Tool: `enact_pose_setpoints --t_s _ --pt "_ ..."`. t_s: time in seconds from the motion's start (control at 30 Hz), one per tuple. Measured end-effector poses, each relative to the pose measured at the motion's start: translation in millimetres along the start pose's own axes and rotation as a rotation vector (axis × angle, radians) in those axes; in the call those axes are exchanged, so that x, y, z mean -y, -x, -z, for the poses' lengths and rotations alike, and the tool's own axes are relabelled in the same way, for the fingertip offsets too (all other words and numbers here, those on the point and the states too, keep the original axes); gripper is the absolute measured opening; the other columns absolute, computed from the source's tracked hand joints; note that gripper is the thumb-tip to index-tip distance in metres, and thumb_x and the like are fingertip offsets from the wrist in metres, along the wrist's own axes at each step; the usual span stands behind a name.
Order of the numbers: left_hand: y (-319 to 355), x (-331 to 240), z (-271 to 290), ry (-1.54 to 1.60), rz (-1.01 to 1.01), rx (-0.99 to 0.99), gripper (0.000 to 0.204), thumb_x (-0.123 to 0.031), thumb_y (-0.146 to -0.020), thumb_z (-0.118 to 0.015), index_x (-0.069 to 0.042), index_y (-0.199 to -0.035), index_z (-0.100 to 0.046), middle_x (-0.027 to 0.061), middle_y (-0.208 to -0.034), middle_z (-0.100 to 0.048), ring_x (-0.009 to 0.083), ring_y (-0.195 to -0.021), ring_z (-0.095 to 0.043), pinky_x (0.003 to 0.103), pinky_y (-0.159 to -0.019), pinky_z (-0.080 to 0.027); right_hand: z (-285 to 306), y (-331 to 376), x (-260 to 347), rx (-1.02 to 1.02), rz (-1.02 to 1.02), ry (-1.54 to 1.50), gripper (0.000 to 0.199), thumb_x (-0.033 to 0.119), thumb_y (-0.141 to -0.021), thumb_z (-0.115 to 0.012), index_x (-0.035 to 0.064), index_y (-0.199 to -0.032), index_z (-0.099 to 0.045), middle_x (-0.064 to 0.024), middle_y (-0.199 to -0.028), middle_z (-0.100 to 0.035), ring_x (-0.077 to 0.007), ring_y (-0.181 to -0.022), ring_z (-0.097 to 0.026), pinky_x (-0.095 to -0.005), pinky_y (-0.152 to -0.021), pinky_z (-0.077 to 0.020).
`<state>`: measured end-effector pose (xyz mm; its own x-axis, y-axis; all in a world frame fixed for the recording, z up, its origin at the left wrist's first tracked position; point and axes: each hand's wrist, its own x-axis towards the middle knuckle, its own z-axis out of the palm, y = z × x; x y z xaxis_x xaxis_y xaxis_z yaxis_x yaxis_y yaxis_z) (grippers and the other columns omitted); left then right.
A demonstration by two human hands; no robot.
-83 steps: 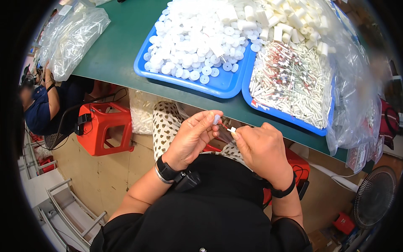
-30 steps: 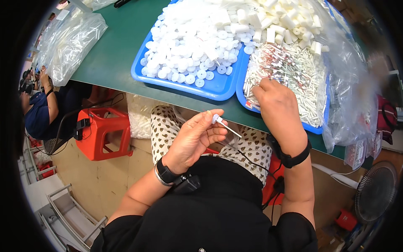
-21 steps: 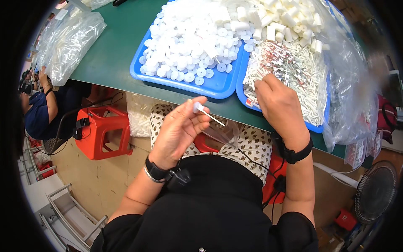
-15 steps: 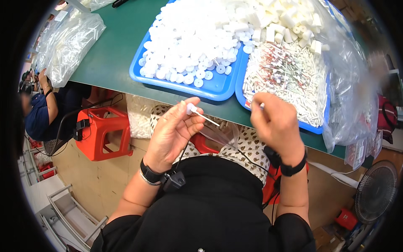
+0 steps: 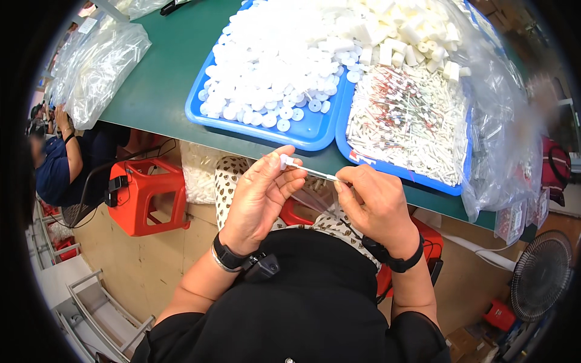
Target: The person sits at a green workbench and repeatedly picks up small white plastic caps and cylindrical white components from blue trays. They insert the cylindrical components into the caps by hand, one at a time, and place the assembled units into a clear plastic bag on the table.
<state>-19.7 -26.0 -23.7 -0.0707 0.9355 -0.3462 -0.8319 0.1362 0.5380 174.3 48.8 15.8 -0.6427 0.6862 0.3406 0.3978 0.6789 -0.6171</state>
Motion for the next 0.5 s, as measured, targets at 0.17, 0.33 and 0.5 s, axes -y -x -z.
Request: enact_pose_setpoints --t_s 0.17,0.33,0.5 --pt "1 8 2 -0.104 -0.057 0.036 0.038 -0.021 -0.101 -0.056 0.002 -0.131 -0.053 0.0123 -0.113 -0.065 0.0191 -0.104 -0.065 0.032 -0.092 -0.054 -5 -2 1 -0.038 0.066 0.009 0.013 -0.004 -0.079 -0.069 0.0005 -0.089 -0.061 -0.0101 -0.071 -0.06 -0.0239 -0.055 -0.058 -0.0342 -0.05 -0.0424" --pt "3 19 -4 -0.131 0.011 0.117 0.038 -0.017 -0.101 -0.055 0.001 -0.134 -0.052 0.0136 -0.124 -0.062 0.02 -0.112 -0.061 0.035 -0.099 -0.049 -12 -1 11 0.114 -0.499 -0.589 0.013 0.012 -0.097 -0.058 -0.0003 -0.094 -0.062 -0.0064 -0.07 -0.061 -0.0114 -0.047 -0.051 -0.0244 -0.046 -0.0393" --pt "5 20 -5 -0.185 0.081 0.131 0.039 -0.015 -0.1 -0.057 0.0 -0.135 -0.052 0.0147 -0.129 -0.06 0.0226 -0.112 -0.062 0.037 -0.1 -0.048 -7 -2 7 0.265 -0.881 -1.037 0.032 0.026 -0.105 -0.047 -0.002 -0.099 -0.062 -0.0043 -0.068 -0.061 -0.0038 -0.044 -0.045 -0.0178 -0.043 -0.0351"
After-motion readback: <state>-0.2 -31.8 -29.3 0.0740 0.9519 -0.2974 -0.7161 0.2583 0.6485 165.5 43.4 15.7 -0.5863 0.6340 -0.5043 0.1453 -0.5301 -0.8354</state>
